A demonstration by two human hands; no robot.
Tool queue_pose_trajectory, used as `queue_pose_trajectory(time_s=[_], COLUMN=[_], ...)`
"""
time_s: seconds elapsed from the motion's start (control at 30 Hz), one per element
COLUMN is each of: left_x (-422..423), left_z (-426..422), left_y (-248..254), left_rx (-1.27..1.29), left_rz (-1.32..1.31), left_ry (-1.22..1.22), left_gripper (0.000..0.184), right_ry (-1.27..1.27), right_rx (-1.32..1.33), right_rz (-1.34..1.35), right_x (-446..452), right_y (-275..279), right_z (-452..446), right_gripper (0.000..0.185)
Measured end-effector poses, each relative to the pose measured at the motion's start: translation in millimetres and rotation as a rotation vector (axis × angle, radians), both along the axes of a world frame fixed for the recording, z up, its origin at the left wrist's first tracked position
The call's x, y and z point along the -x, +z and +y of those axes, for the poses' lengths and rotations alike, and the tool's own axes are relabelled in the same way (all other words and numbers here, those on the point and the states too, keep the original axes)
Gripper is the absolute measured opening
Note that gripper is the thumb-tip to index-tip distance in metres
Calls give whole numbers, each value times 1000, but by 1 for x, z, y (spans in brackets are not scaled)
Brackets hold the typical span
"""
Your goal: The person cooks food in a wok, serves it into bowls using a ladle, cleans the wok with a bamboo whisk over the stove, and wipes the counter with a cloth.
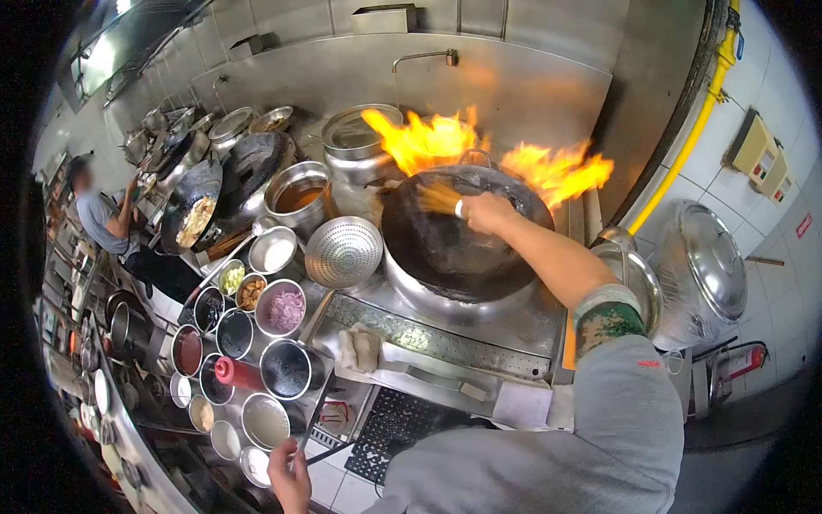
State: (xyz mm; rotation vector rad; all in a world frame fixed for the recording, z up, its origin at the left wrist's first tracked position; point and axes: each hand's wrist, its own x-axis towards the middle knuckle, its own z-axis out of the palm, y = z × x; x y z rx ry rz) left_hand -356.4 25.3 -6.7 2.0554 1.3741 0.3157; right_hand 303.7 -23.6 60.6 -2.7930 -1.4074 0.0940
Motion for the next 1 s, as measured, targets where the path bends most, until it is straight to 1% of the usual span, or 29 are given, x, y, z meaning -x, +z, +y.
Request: queue_pose_trajectory(time_s=[0.03, 0.07, 0.1, 0.13, 0.17, 0.2, 0.23, 0.27, 0.3, 0.37, 0.4, 0.43, 0.5, 0.53, 0.57, 0.6, 0.63, 0.67, 0.7, 0.77, 0.8, 0.83, 0.9, 0.93, 1.0], left_x=[6, 15, 23, 23, 28, 34, 36, 27, 14, -5, -16, -9, 9, 13, 17, 27, 32, 28, 19, -12, -18, -17, -13, -5, 17], left_z=[-2, -7, -10, -21, -21, -23, -24, -18, -13, 1, -1, -5, -14, -18, -16, -18, -16, -10, -7, 1, 3, 1, 0, -2, -13], left_y=[-5, -12, -18, 2, 9, 12, 12, 20, 16, 15, 24, 22, 18, 31, 29, 24, 21, 17, 21, 40, 44, 43, 32, 20, 10], left_rx=[-34, -71, -109, -172, -127, -77, -26, -54, -178, -270, -284, -268, -236, -309, -282, -251, -223, -232, -243, -270, -302, -277, -221, -255, -114], left_rz=[-59, -119, -177, -127, -99, -69, -44, 82, -141, -175, -206, -213, -228, -164, -143, -120, -102, -86, -134, -231, -221, -233, -266, -251, -155], left_ry=[-5, -3, 4, 70, 122, 168, 213, 186, 139, -19, -11, 0, 36, 31, 64, 86, 106, 92, 57, 5, -47, -35, -21, -9, 88], left_gripper=[31, 30, 30, 28, 27, 27, 26, 26, 25, 24, 20, 20, 20, 24, 24, 24, 25, 25, 23, 19, 18, 17, 16, 15, 22], right_ry=[22, 18, 183, 130, 68, -42, -55, -63, -69, 21, 19, 63, 166, 141, 108, 60, -40, -102, -158, -138, -109, -90, -40, 44, 149], right_rx=[12, 71, 72, 148, 225, 246, 143, 41, -58, -97, -101, -18, 149, 241, 332, 406, 359, 189, 19, -136, -204, -266, -317, -337, -200], right_rz=[66, 191, 71, 65, 58, 18, 13, 8, 8, 25, 91, 92, 87, 96, 107, 35, -40, -56, -69, 51, 82, 116, 314, 306, 308], right_x=[11, 18, -11, -26, -37, -39, -44, -45, -46, 15, 17, 26, 43, 38, 31, 19, -15, -36, -41, -8, -1, 6, 41, 45, 65], right_y=[8, 24, 6, 12, 22, 20, 5, -13, -31, -9, -23, -19, 14, 30, 42, 40, 1, -30, -47, -27, -31, -38, -13, -20, -8], right_z=[-4, -14, -29, -37, -39, -29, -16, 2, 15, 19, 16, 2, -37, -50, -57, -49, -34, -17, -2, 27, 39, 43, 30, 20, -19], right_gripper=[31, 34, 35, 34, 33, 28, 30, 33, 36, 36, 41, 42, 42, 41, 41, 35, 37, 36, 36, 38, 40, 41, 48, 51, 49])
